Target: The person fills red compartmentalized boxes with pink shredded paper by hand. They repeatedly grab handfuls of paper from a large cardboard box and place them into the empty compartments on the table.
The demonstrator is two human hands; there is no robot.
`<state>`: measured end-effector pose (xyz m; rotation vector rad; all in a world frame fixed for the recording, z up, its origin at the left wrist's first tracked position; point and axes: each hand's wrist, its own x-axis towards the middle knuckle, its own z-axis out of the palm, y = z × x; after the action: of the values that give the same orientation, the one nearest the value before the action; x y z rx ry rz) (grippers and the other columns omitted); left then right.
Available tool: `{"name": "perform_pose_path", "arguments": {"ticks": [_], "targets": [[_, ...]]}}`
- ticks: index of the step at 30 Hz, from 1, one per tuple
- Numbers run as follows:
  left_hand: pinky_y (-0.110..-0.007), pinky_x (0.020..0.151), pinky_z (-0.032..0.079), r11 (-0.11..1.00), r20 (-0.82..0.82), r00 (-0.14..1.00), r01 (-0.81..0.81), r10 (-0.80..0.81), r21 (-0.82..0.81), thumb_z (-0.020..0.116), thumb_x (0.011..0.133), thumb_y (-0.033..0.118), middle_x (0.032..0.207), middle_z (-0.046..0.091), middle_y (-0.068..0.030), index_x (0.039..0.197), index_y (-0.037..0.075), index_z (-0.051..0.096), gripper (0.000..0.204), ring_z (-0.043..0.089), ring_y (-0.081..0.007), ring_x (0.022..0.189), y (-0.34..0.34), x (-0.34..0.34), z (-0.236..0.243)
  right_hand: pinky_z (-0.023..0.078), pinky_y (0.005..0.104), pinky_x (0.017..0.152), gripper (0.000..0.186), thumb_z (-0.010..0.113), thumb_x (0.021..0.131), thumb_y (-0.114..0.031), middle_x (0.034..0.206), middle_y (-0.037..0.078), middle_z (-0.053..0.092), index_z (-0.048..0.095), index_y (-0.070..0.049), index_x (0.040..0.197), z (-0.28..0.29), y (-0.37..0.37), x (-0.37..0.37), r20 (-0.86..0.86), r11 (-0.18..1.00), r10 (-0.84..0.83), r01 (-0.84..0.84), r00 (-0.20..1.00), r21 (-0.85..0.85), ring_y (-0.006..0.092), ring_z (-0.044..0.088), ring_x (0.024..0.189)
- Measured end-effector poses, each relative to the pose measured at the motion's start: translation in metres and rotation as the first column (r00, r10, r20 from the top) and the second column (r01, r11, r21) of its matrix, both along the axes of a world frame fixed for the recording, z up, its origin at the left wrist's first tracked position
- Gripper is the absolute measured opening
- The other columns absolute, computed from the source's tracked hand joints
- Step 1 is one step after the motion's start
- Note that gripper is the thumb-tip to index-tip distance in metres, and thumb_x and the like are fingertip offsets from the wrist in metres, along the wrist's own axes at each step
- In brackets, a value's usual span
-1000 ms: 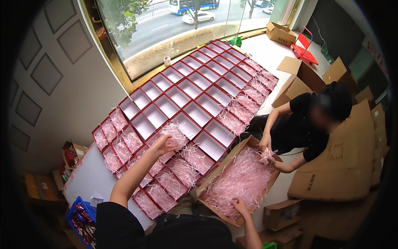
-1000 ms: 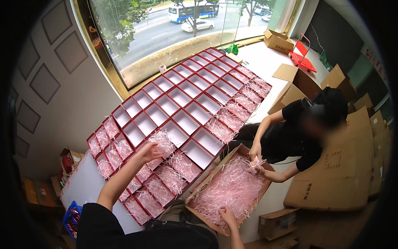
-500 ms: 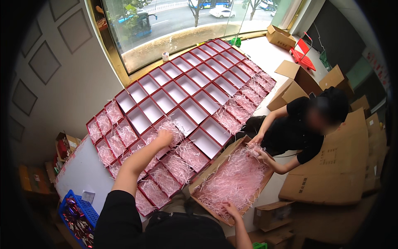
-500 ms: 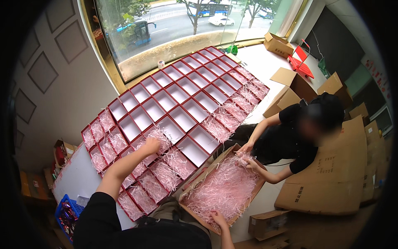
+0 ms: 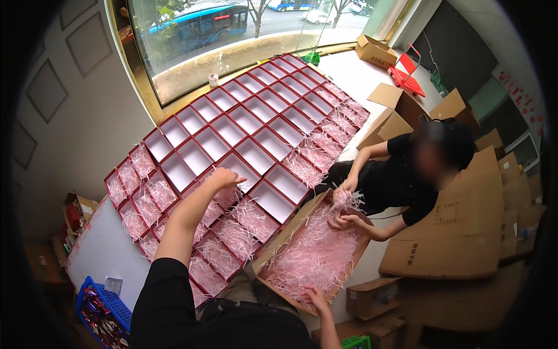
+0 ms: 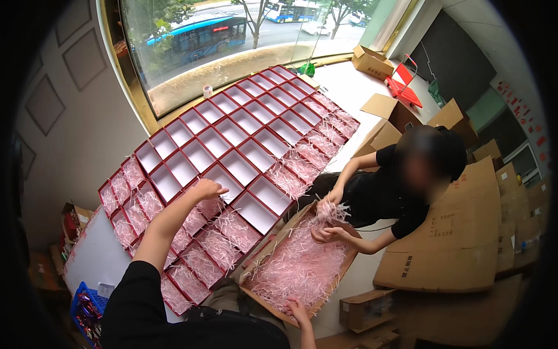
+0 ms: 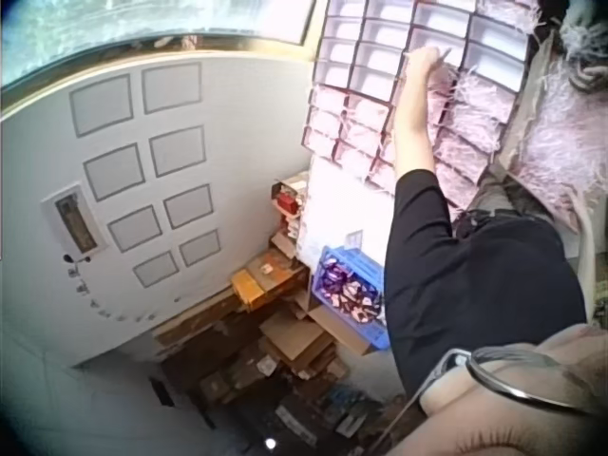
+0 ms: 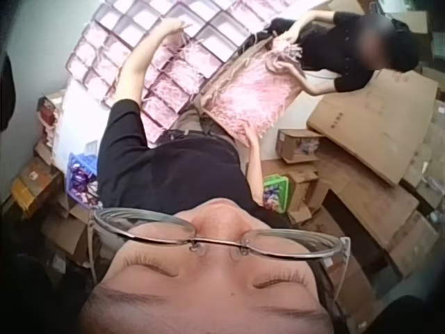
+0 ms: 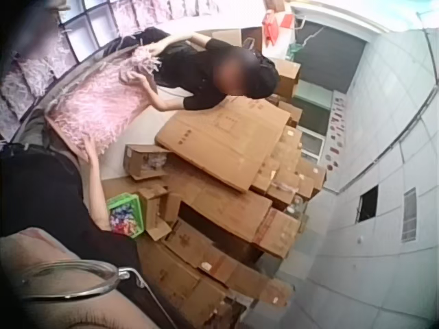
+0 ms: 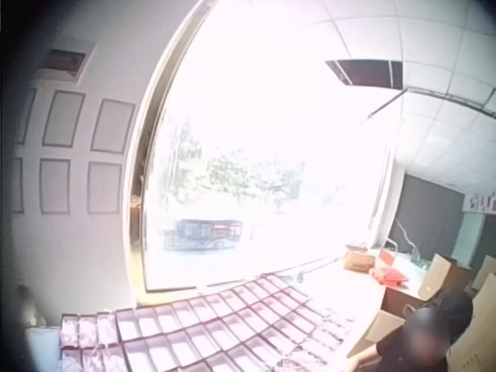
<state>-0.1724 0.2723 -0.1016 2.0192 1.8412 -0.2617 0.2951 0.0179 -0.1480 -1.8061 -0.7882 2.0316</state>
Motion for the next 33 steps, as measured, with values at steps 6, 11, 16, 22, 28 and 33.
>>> {"name": "perform_pose_path", "arguments": {"ticks": [6,11,16,22,28,33], "targets": [[-0.037,0.067,0.044,0.996,0.418,0.906,0.046,-0.074,0.076,0.046,0.077,0.034,0.082,0.059,-0.0114,0.078,0.006,0.059,0.030,0.056,-0.0290,0.074,-0.006,0.008,-0.025,0.043,0.0175,0.050,0.025,0.046,0.081,-0.015,0.077,0.006,0.057,0.044,-0.002,0.102,0.011,-0.013,0.006,0.048,0.999,-0.036,0.035,0.998,0.016,0.0084,0.053,0.061],[-0.035,0.062,0.045,0.935,0.416,0.874,0.111,-0.253,0.337,0.054,0.068,0.017,0.074,0.057,-0.0119,0.076,0.006,0.059,0.014,0.055,-0.0274,0.067,-0.035,0.000,-0.019,0.043,0.0180,0.049,0.024,0.046,0.081,-0.015,0.076,0.005,0.057,0.045,-0.003,0.101,0.007,-0.020,0.008,0.074,0.997,-0.077,0.075,0.994,0.030,0.0082,0.052,0.060],[-0.037,0.066,0.045,0.977,0.125,0.985,0.091,-0.117,0.193,0.049,0.069,0.016,0.078,0.057,-0.0130,0.077,0.006,0.059,0.016,0.055,-0.0283,0.075,-0.056,-0.026,-0.065,0.043,0.0186,0.048,0.025,0.047,0.080,-0.015,0.075,0.006,0.057,0.045,-0.004,0.102,0.003,-0.019,-0.009,0.090,1.000,-0.010,0.011,0.996,-0.013,0.0087,0.052,0.059],[-0.047,0.078,0.037,0.999,-0.060,0.998,0.035,-0.037,-0.032,0.048,0.070,0.015,0.092,0.055,-0.0122,0.088,0.011,0.058,0.020,0.054,-0.0266,0.085,-0.042,-0.004,-0.056,0.043,0.0216,0.047,0.022,0.048,0.079,-0.015,0.075,0.006,0.057,0.049,-0.002,0.096,-0.027,-0.019,-0.009,0.183,0.978,0.142,-0.167,0.973,0.126,0.0117,0.054,0.059],[-0.046,0.076,0.035,0.934,-0.101,0.991,-0.048,0.090,0.355,0.047,0.071,0.014,0.099,0.051,-0.0093,0.089,0.017,0.058,0.021,0.053,-0.0243,0.086,-0.061,-0.001,0.022,0.042,0.0349,0.063,0.023,0.054,0.069,-0.019,0.078,0.012,0.056,0.054,-0.004,0.086,-0.058,-0.011,-0.010,0.694,0.729,0.184,-0.570,0.696,0.378,0.0282,0.053,0.066],[-0.040,0.064,0.042,0.996,-0.249,0.968,0.001,0.021,0.089,0.044,0.073,0.017,0.090,0.056,-0.0104,0.084,0.008,0.059,0.020,0.057,-0.0218,0.078,-0.051,-0.012,-0.039,0.036,0.0370,0.078,0.042,0.057,0.066,-0.025,0.095,0.011,0.053,0.047,-0.008,0.103,-0.062,0.010,-0.027,0.854,0.763,0.266,-0.639,0.446,0.096,0.0293,0.047,0.091]]}}
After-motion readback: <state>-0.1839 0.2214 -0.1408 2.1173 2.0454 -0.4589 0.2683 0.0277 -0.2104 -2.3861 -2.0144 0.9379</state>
